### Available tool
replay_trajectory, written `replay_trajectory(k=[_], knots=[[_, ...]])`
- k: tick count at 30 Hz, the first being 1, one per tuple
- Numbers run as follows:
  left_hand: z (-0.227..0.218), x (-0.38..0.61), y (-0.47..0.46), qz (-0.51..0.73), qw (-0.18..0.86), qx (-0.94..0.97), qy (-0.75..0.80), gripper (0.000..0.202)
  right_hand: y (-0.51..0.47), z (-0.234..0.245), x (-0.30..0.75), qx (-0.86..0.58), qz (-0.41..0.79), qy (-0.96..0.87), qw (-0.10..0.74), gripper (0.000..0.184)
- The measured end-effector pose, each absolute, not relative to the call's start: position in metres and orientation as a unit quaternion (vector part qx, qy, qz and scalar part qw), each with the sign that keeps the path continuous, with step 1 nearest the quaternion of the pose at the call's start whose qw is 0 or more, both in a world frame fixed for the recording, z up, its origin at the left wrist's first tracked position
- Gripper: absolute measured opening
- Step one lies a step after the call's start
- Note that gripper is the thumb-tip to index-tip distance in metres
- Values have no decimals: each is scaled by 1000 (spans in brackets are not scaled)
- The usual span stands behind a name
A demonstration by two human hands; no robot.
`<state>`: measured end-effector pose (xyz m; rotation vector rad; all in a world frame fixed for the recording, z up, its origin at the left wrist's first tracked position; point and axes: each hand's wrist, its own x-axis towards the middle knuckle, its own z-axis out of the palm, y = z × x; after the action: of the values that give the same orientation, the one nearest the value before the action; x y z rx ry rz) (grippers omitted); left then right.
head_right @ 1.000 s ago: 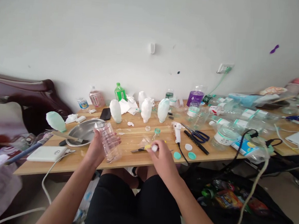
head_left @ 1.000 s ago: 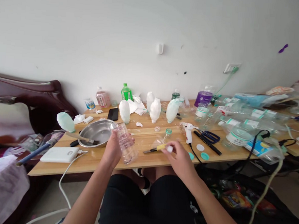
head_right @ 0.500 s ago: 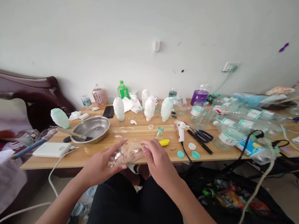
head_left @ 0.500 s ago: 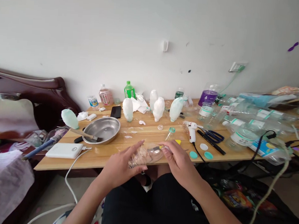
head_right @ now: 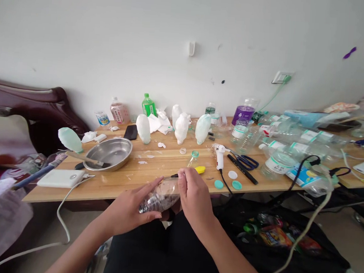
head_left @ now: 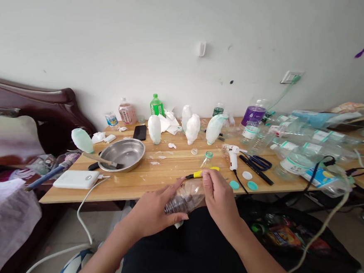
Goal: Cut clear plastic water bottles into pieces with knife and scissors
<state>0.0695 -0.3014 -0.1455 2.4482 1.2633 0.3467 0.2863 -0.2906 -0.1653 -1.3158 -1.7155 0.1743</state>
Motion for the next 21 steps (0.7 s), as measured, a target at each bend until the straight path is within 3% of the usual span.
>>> replay_trajectory(k=[8,15,21], knots=[[-159,79,-317,121,-26,883,452,77,-287,-167,285,-565,120,-691,435,33],[-171,76,-321,179,-16,882,436,85,-299,-158,283,-534,57,-691,484,27],[-173,78,-329,200,-52,871,445,83,-300,-159,283,-562,39,-716,411,32]])
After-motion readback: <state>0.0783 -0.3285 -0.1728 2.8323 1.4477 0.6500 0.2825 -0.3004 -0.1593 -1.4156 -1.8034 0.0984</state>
